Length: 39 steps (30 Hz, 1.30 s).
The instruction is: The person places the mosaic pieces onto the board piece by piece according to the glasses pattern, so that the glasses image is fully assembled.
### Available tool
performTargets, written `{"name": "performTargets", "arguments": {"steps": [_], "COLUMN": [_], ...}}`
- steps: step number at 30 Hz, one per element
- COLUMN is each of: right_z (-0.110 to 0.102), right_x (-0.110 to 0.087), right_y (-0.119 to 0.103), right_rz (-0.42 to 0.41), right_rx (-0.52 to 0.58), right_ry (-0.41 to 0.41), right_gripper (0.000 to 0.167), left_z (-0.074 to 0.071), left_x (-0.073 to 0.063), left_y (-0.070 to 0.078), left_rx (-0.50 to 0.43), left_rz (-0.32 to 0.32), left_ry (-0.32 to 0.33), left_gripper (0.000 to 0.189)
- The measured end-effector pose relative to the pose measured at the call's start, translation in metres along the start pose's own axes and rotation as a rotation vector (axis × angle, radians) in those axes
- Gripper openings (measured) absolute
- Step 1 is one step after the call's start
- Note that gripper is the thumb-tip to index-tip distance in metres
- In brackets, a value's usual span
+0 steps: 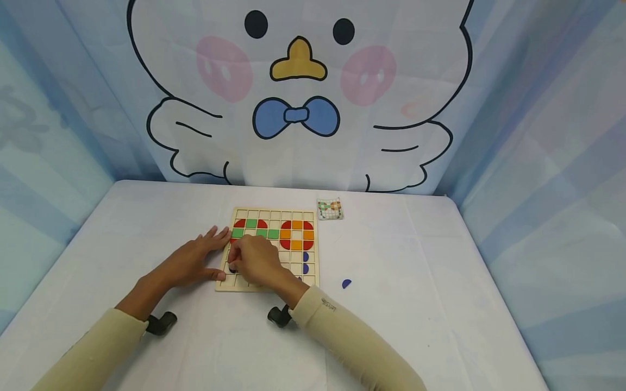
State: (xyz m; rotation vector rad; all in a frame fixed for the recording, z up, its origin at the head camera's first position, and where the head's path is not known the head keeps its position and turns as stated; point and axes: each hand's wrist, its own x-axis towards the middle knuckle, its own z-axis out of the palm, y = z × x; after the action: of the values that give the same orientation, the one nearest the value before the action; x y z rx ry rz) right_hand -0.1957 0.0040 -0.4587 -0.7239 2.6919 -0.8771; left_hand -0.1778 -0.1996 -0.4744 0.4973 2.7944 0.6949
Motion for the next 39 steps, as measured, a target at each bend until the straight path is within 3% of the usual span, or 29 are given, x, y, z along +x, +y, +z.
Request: {"name": "performTargets", "arguments": {"steps": [5, 17, 25, 39], "right_z": [0.003, -0.002, -0.016, -0.044], "right_x": [0.004, 0.001, -0.019, -0.06], "right_y": [0.001, 0.001, 0.008, 0.043], "right_rz": [0.0, 0.019, 0.035, 0.076], "right_rx": [-0.043, -0.02, 0.012, 0.068], "right_ry": [-0.009, -0.016, 0.054, 0.143], "right_gripper": [0.011, 0.007, 0.005, 0.006], "left_z": [0.001, 0.003, 0.002, 0.001], "left_x": [0.0, 0.0, 0.0, -0.003], "left_y": [-0.001, -0.003, 0.0, 0.007], "left_rx": [0.0, -0.008, 0.002, 0.032], "left_rz": [0.015, 0.014, -0.023, -0.049], "left_ry": [0.011, 0.011, -0.003, -0.002], "left_gripper": [0.105, 0.105, 0.106, 0.107]}}
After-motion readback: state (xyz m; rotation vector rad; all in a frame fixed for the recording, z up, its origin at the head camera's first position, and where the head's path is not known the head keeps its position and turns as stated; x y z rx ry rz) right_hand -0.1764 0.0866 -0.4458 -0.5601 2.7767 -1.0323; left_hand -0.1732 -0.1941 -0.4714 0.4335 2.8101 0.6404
